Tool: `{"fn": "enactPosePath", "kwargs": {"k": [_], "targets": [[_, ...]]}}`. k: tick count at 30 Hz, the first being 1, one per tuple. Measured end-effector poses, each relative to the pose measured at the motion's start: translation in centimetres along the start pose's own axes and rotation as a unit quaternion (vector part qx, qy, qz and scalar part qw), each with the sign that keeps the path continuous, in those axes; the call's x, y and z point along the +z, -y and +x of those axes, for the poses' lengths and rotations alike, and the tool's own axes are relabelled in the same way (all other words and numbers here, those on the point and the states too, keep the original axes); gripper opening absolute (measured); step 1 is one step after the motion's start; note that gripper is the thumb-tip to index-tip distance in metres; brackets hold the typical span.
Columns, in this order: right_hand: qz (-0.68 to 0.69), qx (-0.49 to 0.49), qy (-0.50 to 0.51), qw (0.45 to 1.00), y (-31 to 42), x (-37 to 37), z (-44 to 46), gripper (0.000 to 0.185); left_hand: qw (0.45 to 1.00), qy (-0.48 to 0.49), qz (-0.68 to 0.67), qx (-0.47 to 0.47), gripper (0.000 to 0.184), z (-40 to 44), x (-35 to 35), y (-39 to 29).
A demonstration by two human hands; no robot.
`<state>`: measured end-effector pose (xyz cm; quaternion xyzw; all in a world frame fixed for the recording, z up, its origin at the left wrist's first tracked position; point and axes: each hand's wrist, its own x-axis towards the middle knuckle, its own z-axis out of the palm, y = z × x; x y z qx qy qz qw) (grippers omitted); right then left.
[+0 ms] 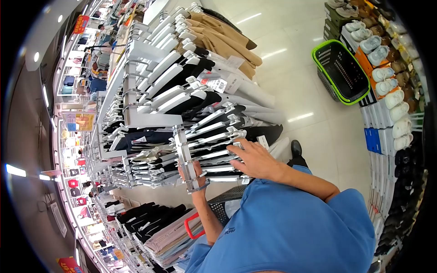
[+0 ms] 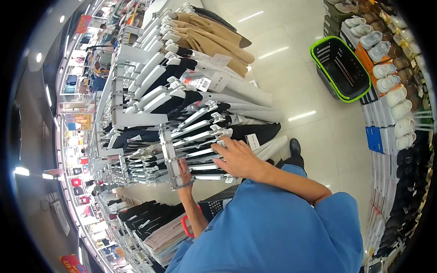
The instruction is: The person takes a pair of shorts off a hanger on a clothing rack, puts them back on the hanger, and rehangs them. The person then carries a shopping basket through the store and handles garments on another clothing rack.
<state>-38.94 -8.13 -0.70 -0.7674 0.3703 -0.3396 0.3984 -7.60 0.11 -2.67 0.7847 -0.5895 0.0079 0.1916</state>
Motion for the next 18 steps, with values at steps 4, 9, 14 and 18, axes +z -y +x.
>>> {"fn": "enactPosePath", "kwargs": {"k": [4, 9, 14, 18], "targets": [[0.004, -0.012, -0.002, 1.0, -0.8, 0.2, 0.4, 0.043, 0.999, 0.024, 0.008, -0.034, 0.058, 0.2, 0.0, 0.2], [0.017, -0.026, -0.012, 0.999, -1.0, 0.5, 0.7, 0.043, 0.998, 0.036, -0.006, -0.044, 0.062, 0.6, -0.8, -1.2], [0.025, -0.01, 0.018, 0.999, -0.7, 0.0, 0.8, 0.042, 0.992, -0.047, -0.099, 0.066, 0.058, 2.3, -2.8, -4.8], [0.016, 0.01, 0.046, 0.999, 0.1, -0.6, 0.7, 0.043, 0.934, -0.122, -0.322, -0.094, 0.047, 3.3, -5.1, -6.9]]}}
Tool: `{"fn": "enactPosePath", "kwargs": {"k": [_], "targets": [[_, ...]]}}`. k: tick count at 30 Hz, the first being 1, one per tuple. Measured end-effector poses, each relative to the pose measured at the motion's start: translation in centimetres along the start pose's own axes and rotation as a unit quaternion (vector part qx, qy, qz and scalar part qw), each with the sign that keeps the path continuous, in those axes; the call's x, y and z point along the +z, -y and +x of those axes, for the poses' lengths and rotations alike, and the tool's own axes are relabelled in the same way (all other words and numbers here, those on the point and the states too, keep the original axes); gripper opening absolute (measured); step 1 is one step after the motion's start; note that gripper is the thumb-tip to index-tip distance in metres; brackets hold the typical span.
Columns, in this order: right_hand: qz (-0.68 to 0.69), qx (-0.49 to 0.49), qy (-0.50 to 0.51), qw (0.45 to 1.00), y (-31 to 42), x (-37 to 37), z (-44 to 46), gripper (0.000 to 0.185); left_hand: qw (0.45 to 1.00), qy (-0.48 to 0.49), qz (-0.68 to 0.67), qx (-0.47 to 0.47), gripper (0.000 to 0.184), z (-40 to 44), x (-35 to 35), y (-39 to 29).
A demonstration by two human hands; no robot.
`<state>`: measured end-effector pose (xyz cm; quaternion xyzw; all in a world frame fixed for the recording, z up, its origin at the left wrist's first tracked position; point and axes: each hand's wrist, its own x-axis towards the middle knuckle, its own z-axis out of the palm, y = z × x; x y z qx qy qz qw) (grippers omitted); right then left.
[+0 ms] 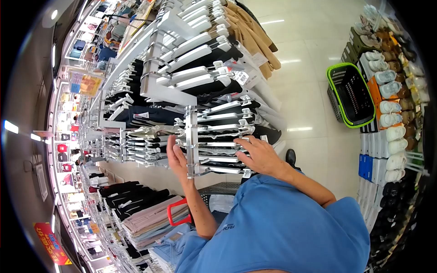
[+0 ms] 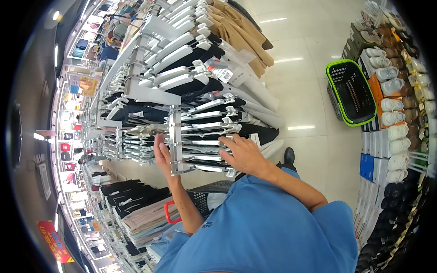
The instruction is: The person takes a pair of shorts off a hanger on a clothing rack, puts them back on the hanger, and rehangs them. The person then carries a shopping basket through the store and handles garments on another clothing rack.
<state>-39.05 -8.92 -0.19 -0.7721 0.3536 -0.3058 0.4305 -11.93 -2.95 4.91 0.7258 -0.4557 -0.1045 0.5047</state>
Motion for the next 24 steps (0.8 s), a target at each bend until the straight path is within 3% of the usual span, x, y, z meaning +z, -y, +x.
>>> {"fn": "enactPosePath", "kwargs": {"k": [2, 5, 9, 12, 16, 24], "targets": [[0.006, -0.001, -0.011, 1.0, 0.2, 0.0, 0.0, 0.042, 0.997, -0.011, 0.068, 0.041, 0.052, 0.0, -0.5, -2.2], [0.009, -0.001, -0.017, 1.0, 0.1, 0.3, -0.1, 0.042, 0.996, 0.064, -0.037, -0.046, 0.056, 0.0, -1.7, -5.9], [0.007, 0.003, -0.007, 1.0, 0.4, 0.3, -0.1, 0.042, 0.987, 0.152, -0.01, -0.047, 0.061, -0.3, -2.0, -8.7], [0.009, 0.003, -0.008, 1.0, 0.4, 0.3, -0.2, 0.042, 0.98, 0.169, 0.02, -0.1, 0.062, -1.0, -1.0, -11.2], [0.013, 0.005, 0.001, 1.0, 0.5, 0.3, -0.3, 0.042, 0.951, 0.162, 0.261, -0.035, 0.067, -1.5, 1.7, -12.3], [0.028, 0.003, 0.003, 1.0, 0.3, 0.7, -0.1, 0.041, 0.957, 0.148, 0.247, -0.022, 0.064, -1.4, 1.5, -11.3]]}}
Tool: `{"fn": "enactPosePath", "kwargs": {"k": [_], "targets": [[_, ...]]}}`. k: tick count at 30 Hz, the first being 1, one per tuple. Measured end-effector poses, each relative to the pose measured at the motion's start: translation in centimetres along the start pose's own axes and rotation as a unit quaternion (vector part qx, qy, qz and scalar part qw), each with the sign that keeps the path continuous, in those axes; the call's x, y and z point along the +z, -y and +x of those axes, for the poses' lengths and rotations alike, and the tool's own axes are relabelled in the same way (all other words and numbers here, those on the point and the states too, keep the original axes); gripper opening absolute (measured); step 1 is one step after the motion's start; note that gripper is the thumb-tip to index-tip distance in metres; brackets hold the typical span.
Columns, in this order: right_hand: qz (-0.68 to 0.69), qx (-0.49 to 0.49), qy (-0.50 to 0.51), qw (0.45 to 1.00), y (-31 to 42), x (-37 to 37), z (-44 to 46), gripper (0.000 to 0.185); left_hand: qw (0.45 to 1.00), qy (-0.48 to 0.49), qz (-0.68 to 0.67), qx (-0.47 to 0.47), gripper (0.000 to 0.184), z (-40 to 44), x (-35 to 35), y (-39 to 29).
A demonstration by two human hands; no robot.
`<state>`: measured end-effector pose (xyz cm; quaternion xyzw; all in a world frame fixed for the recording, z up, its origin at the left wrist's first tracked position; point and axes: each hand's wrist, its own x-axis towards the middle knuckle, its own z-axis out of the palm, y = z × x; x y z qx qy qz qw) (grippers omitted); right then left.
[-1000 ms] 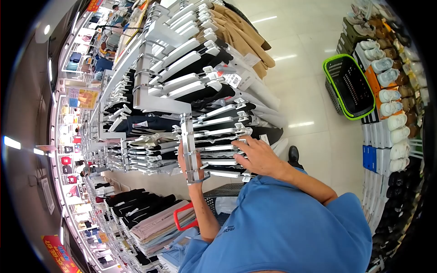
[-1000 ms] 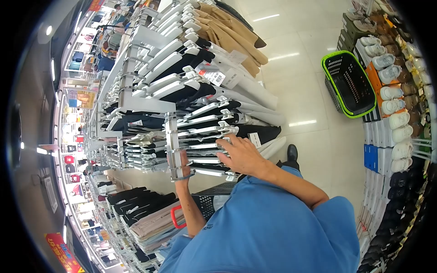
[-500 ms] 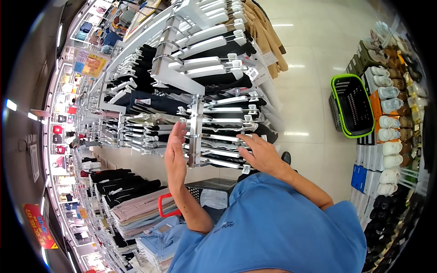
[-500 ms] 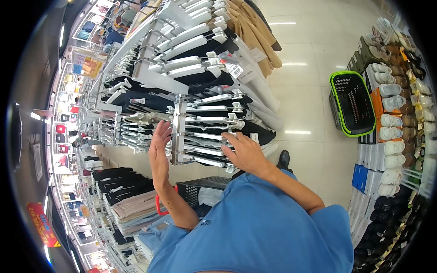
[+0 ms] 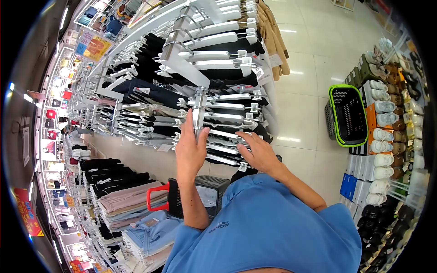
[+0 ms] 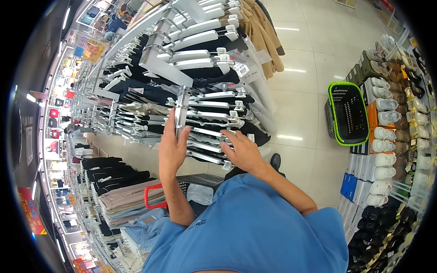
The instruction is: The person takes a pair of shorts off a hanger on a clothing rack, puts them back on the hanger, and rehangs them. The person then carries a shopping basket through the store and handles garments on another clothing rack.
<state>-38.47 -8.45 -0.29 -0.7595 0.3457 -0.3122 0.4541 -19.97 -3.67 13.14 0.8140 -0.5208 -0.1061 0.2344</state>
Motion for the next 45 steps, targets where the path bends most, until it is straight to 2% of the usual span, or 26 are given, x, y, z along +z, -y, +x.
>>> {"fn": "enactPosePath", "kwargs": {"k": [3, 6, 10, 13, 14, 18, 21, 25, 26, 29, 30, 35, 36, 37, 39, 40, 41, 45], "targets": [[0.0, -0.004, -0.001, 1.0, -0.2, 0.1, 0.2, 0.042, 1.0, -0.006, 0.01, 0.003, 0.064, -0.1, 0.1, -0.1], [0.002, 0.057, 0.062, 0.996, 0.8, -0.6, 0.2, 0.044, 1.0, -0.011, 0.015, 0.022, 0.064, -0.1, 0.2, 0.2], [0.0, 0.076, 0.097, 0.992, 1.8, -1.3, -0.2, 0.045, 1.0, 0.0, 0.006, 0.03, 0.066, 0.0, 0.0, 0.5], [-0.026, 0.078, 0.128, 0.988, 3.0, -3.1, -0.7, 0.044, 0.996, -0.031, 0.027, 0.085, 0.066, 0.1, 0.4, 1.4], [-0.05, 0.05, 0.089, 0.993, 3.4, -3.7, -0.8, 0.038, 0.996, -0.028, 0.022, 0.081, 0.066, 0.0, 0.5, 1.6], [0.0, 0.055, -0.041, 0.998, 5.1, -6.4, 0.4, 0.024, 0.997, -0.014, 0.011, 0.075, 0.063, 0.3, 0.3, 1.6], [0.007, 0.043, -0.104, 0.994, 5.7, -7.8, 2.0, 0.024, 0.998, -0.003, 0.009, 0.065, 0.059, 0.4, 0.4, 1.6], [0.029, -0.014, -0.195, 0.98, 6.1, -8.9, 5.9, 0.037, 0.998, -0.013, 0.016, 0.066, 0.061, 0.4, 0.2, 1.4], [0.022, -0.037, -0.196, 0.98, 5.6, -9.5, 7.0, 0.046, 0.998, -0.012, 0.017, 0.057, 0.063, 0.4, 0.2, 1.3], [-0.091, -0.11, -0.232, 0.962, 6.3, -10.9, 10.7, 0.049, 0.999, -0.007, 0.004, 0.04, 0.068, 0.4, 0.2, 0.9], [-0.1, -0.13, -0.216, 0.963, 6.2, -11.3, 11.7, 0.053, 0.999, -0.003, 0.009, 0.034, 0.07, 0.4, 0.2, 0.8], [-0.097, -0.237, -0.072, 0.964, 5.1, -11.8, 14.3, 0.042, 0.999, 0.023, -0.002, -0.039, 0.075, 0.9, -0.6, -1.1], [-0.049, -0.249, -0.052, 0.966, 5.0, -12.0, 14.5, 0.04, 1.0, -0.004, 0.028, 0.002, 0.077, 1.1, -0.6, -0.9], [-0.013, -0.252, -0.036, 0.967, 4.9, -12.3, 14.5, 0.039, 0.998, 0.013, 0.051, -0.042, 0.075, 0.9, -0.9, -1.7], [0.001, -0.269, 0.016, 0.963, 4.0, -13.2, 15.3, 0.039, 0.99, -0.024, 0.136, -0.039, 0.071, 1.2, -1.4, -2.6], [0.001, -0.293, 0.013, 0.956, 3.3, -13.4, 16.0, 0.038, 0.989, -0.062, 0.126, -0.043, 0.067, 1.8, -1.9, -4.2], [0.013, -0.258, 0.042, 0.965, 3.3, -13.8, 16.3, 0.037, 0.987, -0.101, 0.117, -0.047, 0.063, 2.5, -2.6, -6.0], [0.056, -0.299, 0.057, 0.951, 2.3, -13.7, 17.7, 0.036, 0.964, -0.259, 0.056, 0.019, 0.058, 6.9, -4.0, -10.4]]}}
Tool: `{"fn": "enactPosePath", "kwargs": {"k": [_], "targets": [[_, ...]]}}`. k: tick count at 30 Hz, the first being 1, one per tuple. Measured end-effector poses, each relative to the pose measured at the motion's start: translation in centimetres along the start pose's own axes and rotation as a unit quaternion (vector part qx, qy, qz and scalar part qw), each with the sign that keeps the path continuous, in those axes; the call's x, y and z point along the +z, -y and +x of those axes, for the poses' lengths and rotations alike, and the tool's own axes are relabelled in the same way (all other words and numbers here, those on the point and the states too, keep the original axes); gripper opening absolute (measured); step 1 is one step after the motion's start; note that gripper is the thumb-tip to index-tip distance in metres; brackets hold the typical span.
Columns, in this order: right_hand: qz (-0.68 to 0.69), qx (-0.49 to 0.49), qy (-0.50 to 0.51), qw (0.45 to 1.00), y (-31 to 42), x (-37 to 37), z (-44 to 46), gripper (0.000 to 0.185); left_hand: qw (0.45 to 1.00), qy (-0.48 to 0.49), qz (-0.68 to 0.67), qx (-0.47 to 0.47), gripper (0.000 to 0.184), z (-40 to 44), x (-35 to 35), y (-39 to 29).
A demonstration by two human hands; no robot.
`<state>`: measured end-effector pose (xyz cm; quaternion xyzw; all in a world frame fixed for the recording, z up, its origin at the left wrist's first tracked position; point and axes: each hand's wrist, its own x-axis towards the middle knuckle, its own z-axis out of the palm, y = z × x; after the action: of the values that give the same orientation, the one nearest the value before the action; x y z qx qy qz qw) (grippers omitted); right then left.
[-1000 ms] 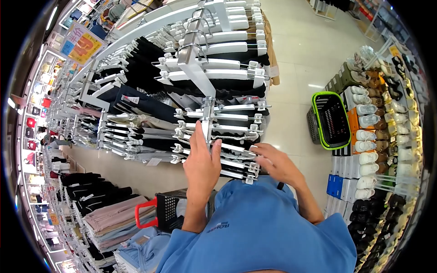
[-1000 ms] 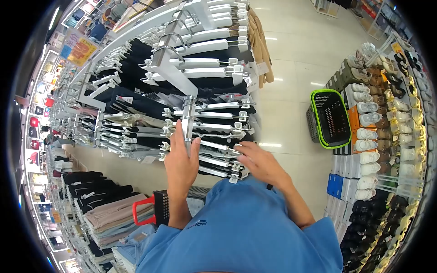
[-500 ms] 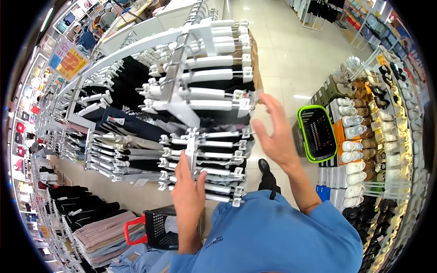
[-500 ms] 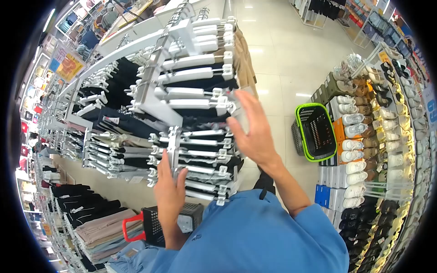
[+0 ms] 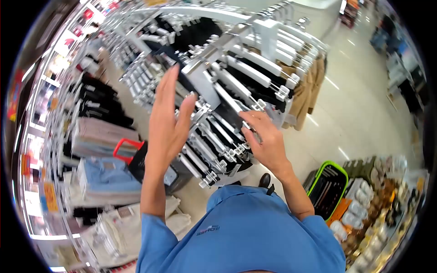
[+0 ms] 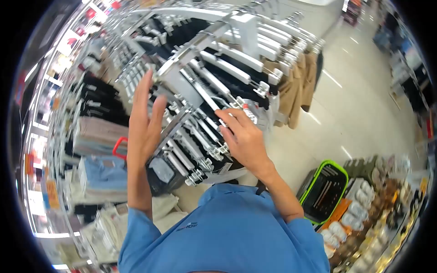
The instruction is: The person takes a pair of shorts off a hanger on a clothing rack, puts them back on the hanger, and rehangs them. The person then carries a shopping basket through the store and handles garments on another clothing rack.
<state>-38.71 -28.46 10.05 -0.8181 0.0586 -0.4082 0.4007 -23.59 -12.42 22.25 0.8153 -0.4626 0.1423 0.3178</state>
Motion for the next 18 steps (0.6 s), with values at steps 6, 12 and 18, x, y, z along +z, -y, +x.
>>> {"fn": "enactPosePath", "kwargs": {"k": [6, 12, 18], "targets": [[0.035, -0.007, 0.054, 0.998, -1.3, -0.6, -0.7, 0.045, 0.998, -0.008, 0.055, 0.024, 0.068, 8.0, 4.1, -2.1], [0.058, -0.026, 0.057, 0.996, -1.0, 0.0, -1.7, 0.052, 0.975, 0.139, 0.148, -0.088, 0.068, 11.5, 4.6, -2.3], [0.06, -0.008, 0.064, 0.996, -0.9, 0.4, -2.4, 0.048, 0.974, 0.211, 0.032, -0.076, 0.064, 12.7, 4.4, -0.1]]}}
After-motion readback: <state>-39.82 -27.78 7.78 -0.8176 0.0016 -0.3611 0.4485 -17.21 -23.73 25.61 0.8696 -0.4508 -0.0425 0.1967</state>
